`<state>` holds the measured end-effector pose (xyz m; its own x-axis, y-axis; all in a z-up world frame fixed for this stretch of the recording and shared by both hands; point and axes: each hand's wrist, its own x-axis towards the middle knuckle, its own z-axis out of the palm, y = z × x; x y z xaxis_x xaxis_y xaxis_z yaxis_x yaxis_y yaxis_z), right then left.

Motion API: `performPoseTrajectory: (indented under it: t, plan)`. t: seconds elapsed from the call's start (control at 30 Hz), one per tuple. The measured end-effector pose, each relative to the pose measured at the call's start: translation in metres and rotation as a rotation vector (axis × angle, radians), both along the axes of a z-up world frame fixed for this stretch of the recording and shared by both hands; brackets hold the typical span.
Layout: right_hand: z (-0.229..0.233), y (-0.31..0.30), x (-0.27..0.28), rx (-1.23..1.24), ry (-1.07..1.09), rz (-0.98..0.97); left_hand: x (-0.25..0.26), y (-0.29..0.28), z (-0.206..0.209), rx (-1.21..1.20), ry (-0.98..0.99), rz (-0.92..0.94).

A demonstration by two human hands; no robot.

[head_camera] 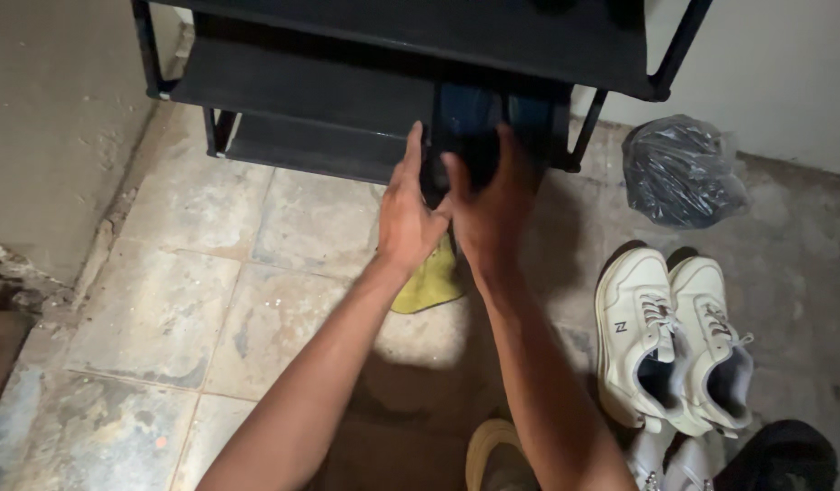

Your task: The person wipes a pair of blue flats and a white sneaker with a cloth, then places the flats back on a shoe rack. The person handles each shoe individually, wiping the exterior surfaces before returning them to the rack.

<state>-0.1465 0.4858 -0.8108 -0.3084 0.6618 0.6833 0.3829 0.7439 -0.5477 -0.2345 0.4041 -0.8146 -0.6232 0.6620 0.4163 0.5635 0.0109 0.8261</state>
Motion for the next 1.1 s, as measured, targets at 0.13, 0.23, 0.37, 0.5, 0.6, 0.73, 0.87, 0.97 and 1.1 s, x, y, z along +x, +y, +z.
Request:
performPoseTrajectory:
  t: [0.13, 0.23, 0.37, 0.5, 0.6, 0.73, 0.87, 0.97, 1.1]
  plan:
    - [-0.009, 0.014, 0.036, 0.119, -0.026, -0.156, 0.002, 0.007, 0.008, 0.031, 0.047, -0.046]
    - [-0.015, 0.036, 0.047, 0.155, -0.053, -0.084, 0.002, 0.014, 0.015, -0.069, 0.099, -0.016]
    - [-0.029, 0.053, 0.044, -0.010, -0.001, 0.064, 0.002, 0.025, 0.016, -0.149, 0.077, 0.042]
    - [-0.040, 0.053, 0.034, -0.259, 0.150, 0.057, 0.002, 0.028, 0.011, -0.054, 0.113, 0.079]
    - [-0.039, 0.053, 0.038, -0.317, 0.170, 0.080, 0.003, 0.030, 0.007, -0.015, 0.139, 0.080]
    - [-0.034, 0.056, 0.044, -0.409, 0.251, 0.164, 0.004, 0.034, 0.006, 0.025, 0.160, 0.081]
    - [-0.032, 0.057, 0.042, -0.267, 0.098, 0.048, 0.010, 0.035, 0.008, 0.017, 0.133, 0.115]
    - [-0.031, 0.056, 0.042, -0.208, 0.058, 0.020, 0.012, 0.035, 0.011, -0.044, 0.132, 0.127]
    - [-0.032, 0.055, 0.044, -0.173, 0.024, 0.032, 0.010, 0.033, 0.011, -0.062, 0.119, 0.064]
